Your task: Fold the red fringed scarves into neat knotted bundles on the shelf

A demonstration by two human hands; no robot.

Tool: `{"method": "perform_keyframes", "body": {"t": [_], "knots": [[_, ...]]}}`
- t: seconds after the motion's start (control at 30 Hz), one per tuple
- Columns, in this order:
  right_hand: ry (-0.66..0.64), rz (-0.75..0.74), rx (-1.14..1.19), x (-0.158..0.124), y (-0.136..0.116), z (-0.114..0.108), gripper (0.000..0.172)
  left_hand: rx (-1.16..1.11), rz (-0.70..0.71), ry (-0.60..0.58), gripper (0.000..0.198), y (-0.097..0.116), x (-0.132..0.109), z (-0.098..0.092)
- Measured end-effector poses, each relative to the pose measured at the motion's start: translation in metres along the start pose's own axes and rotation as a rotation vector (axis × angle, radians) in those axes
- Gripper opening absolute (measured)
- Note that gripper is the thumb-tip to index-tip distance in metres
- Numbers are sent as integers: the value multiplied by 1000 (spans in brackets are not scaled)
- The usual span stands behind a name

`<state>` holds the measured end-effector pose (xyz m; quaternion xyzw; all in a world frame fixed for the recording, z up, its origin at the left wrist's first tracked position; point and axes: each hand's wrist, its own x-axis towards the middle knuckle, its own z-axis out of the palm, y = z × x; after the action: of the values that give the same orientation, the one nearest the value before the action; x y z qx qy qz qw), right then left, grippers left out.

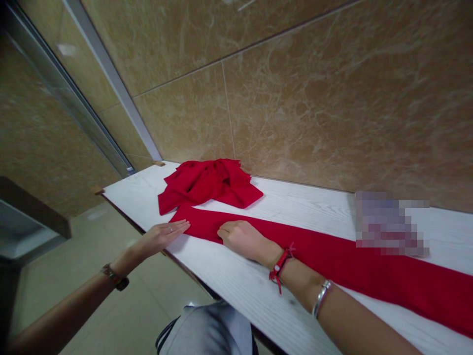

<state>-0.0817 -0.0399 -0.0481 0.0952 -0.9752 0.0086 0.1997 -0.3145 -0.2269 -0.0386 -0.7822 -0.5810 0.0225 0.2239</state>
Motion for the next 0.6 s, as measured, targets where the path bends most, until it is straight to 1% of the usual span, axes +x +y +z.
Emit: {"method": "perform_keyframes", "body": {"t": [0.13,0.23,0.33,0.43,0.5,0.53,0.6], "knots": [[-1,-40,4,-3,1,2,27,-35,-17,-66,42,1,-3,3],[-33,-41,21,-4,0,2,33,-78,-32,-118,40,-5,-2,-2],[-92,-37,70,-3,-3,-1,37,-142,-98,-126,37,-7,4,-8],[-146,-23,123,-3,-4,-5,40,-160,-210,-89,33,0,21,-11],[-168,-14,147,-3,-4,-5,41,-159,-265,-51,34,8,36,-7],[-174,-11,156,-3,-4,-5,41,-162,-270,-42,36,13,44,-4],[-182,-11,174,-3,-4,-5,41,-173,-237,-67,39,21,56,4]]}}
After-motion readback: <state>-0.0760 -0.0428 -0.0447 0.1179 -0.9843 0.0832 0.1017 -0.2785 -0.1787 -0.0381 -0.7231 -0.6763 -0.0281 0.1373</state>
